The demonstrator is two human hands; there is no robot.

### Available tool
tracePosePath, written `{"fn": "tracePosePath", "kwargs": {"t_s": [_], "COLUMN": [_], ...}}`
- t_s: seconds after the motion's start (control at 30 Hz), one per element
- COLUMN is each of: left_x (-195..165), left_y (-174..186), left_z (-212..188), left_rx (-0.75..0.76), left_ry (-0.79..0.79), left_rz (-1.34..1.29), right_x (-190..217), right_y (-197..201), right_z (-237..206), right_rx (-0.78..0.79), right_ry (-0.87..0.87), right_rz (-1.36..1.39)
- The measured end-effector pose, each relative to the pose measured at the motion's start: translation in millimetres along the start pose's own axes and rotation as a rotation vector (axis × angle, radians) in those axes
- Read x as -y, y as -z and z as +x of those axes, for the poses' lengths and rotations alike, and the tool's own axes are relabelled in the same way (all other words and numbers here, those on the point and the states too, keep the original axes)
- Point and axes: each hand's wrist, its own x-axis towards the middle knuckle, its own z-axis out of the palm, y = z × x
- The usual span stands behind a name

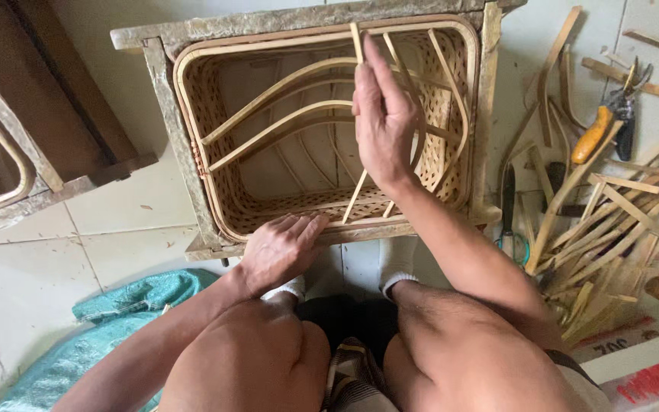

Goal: The person sits on the floor weaving thin bamboo strips into a rectangular basket held in a wooden frame mold, pressing curved ribs into place and tucking strip ends into the woven rim. They use pliers to trim and grip strips and tap strips tight with a hammer, with a glue bottle and scrap strips on the floor beside them.

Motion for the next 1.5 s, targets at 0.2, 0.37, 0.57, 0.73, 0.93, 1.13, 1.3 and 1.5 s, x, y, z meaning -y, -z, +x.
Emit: {"fn": "tracePosePath", "kwargs": {"t_s": [0.2,0.37,0.57,0.73,0.93,1.13,1.3,1.5], "left_x": [7.5,7.6,56.3,127.0,123.0,103.6,45.9,1.6], "left_y": [-6.9,-3.8,75.0,99.4,105.8,109.6,99.1,43.5], "left_z": [-3.7,-1.7,73.1,174.5,175.3,184.4,112.7,-25.5], "left_rx": [-0.109,0.007,-0.173,-0.221,-0.156,-0.134,-0.281,-0.079], "left_ry": [-0.060,-0.041,-0.264,-0.391,-0.521,-0.432,-0.248,-0.084], "left_rz": [0.006,-0.005,0.259,0.399,0.538,0.452,0.370,0.237], "right_x": [1.5,-5.8,-20.1,-13.8,-0.7,49.2,67.2,-117.9], "right_y": [-1.8,1.0,-0.2,-3.8,0.4,27.8,150.2,278.7], "right_z": [-3.8,-0.6,0.6,-1.4,-0.6,3.5,39.9,86.9], "right_rx": [-0.050,0.075,0.123,0.171,0.191,0.290,-0.052,0.015], "right_ry": [0.044,-0.002,-0.004,-0.127,-0.225,-0.077,-0.252,-0.269], "right_rz": [0.008,-0.134,-0.192,-0.211,-0.077,-0.389,-0.434,-1.121]}}
